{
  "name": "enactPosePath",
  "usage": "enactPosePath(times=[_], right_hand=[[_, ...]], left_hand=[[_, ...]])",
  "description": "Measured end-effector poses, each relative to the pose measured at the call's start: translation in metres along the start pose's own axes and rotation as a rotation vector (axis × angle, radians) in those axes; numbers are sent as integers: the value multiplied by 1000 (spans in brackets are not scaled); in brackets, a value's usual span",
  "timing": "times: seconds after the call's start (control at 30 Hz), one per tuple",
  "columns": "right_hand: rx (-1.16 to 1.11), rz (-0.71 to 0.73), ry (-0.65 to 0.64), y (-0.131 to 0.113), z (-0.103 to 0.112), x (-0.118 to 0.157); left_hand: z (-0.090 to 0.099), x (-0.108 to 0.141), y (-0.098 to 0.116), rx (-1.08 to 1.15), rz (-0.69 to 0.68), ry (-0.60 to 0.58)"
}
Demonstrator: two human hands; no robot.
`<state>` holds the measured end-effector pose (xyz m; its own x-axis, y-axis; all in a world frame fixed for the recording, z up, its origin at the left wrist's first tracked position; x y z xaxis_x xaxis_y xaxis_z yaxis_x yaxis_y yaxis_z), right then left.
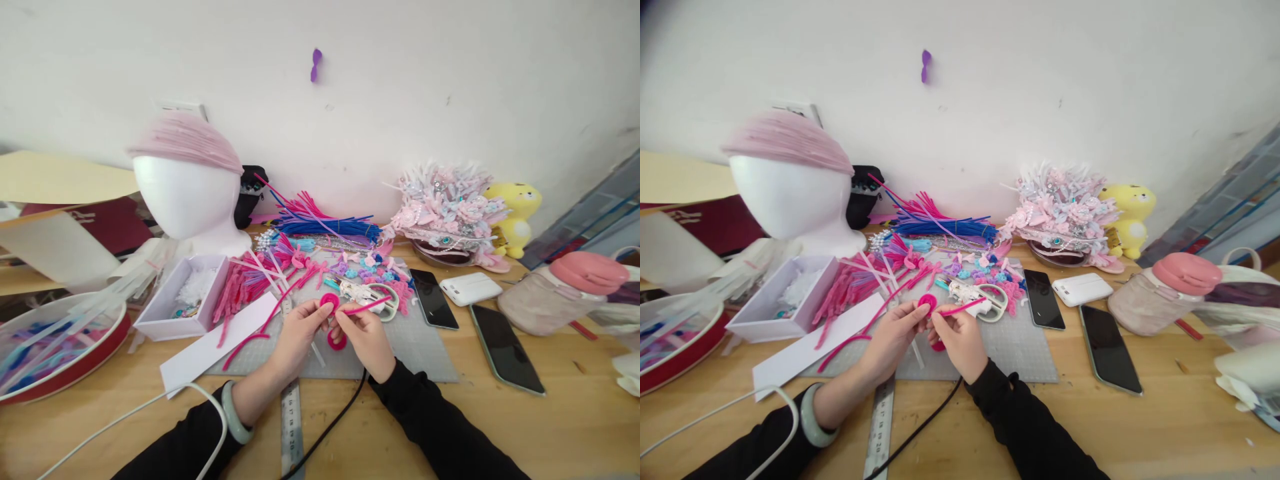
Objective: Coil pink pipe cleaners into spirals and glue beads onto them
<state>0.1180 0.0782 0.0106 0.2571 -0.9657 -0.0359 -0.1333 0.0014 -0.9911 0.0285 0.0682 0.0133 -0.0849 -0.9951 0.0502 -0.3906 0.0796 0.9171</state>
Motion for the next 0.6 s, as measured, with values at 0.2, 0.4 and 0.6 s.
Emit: enactPosePath(times=[0.2, 0.4, 0.6], right_hand=[[-13, 18, 67, -1, 4, 0], [-14, 66, 70, -6, 8, 3], [24, 54, 57, -10, 9, 1]], left_hand=[[4, 0, -1, -67, 0, 20], [8, -1, 2, -147, -24, 14], [9, 0, 7, -262, -36, 23]])
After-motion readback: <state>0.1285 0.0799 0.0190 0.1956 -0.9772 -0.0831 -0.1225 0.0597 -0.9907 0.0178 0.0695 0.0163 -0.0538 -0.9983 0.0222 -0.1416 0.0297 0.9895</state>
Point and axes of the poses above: each hand's wrist, its own x-axis away from the middle knuckle, its own z-axis out of the back of the hand, y = z × x, the point moved 7 cm from there along -x, towards the middle knuckle, and after that the axes turned 1 degree about y, right-handed, at the moved point
